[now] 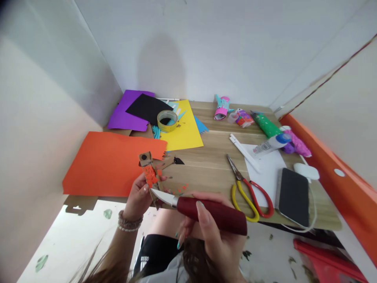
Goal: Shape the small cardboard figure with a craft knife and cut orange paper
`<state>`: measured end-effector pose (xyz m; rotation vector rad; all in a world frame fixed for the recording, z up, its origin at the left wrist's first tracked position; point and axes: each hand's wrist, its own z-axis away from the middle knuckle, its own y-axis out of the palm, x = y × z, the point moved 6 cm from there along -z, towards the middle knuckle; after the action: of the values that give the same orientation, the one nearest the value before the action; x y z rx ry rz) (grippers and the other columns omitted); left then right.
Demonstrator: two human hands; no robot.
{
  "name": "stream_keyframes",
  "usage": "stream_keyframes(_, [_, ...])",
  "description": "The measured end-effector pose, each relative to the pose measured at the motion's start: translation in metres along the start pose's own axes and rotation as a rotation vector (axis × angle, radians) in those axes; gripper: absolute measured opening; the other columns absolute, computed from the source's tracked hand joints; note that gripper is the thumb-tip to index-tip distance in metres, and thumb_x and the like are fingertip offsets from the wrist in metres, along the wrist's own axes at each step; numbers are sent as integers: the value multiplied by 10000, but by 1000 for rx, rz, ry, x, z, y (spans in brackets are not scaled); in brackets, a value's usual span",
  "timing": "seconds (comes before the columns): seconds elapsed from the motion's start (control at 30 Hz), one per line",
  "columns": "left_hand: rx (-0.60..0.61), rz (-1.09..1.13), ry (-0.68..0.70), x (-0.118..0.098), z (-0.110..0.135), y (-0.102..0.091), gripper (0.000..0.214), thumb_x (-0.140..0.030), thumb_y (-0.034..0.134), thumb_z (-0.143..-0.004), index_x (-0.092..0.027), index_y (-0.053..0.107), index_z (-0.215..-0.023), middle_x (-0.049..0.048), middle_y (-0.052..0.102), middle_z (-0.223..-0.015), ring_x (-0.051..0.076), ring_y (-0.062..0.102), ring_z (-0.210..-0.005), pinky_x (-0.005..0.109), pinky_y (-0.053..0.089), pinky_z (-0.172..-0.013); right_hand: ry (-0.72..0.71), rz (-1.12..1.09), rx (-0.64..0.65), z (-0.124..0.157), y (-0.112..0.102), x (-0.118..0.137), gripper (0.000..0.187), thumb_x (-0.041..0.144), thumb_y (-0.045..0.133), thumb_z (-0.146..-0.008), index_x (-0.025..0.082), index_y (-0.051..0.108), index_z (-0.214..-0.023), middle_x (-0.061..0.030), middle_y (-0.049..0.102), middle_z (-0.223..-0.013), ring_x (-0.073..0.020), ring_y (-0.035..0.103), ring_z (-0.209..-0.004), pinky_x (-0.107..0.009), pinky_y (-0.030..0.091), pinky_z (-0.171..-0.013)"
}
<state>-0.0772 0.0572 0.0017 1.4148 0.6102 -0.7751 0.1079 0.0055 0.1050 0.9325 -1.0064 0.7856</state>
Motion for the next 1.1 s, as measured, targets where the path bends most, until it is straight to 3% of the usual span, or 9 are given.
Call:
stream_keyframes(0.3, [7, -1, -9, 0, 1, -1, 611, -587, 959, -739, -215, 795, -1195, 127, 861, -995, 375, 808, -1076, 543, 613, -1036, -17, -9, -29, 0, 0, 4, 262, 457, 893, -735, 248, 799, -862, 0, 679, -512, -200, 635, -387, -264, 498, -349])
stream_keyframes(0.57, [30, 9, 4, -2, 0, 3, 595, -573, 955, -757, -208, 803, -1201, 128, 868, -1000, 347, 823, -1030, 503, 627, -1012, -14, -5, 48, 0, 2, 3, 246, 438, 861, -804, 224, 796, -906, 0, 689, -526, -202, 635, -380, -276, 487, -345])
stream_keyframes(0.83, [41, 34, 29, -1, 0, 1, 569, -521, 954, -783, -197, 798, -1224, 132, 872, -1001, 320, 829, -1025, 467, 646, -985, 36, 27, -53, 0, -2, 3, 290, 534, 909, -659, 299, 812, -798, 22, 661, -516, -167, 563, -336, -261, 412, -302])
stream_keyframes(1.1, [69, 42, 15, 1, 0, 3, 588, -528, 945, -791, -193, 781, -1246, 136, 866, -1029, 313, 842, -915, 483, 673, -931, -12, 84, -39, -2, -7, 8, 301, 546, 905, -672, 294, 815, -809, 19, 675, -523, -155, 595, -374, -256, 488, -370])
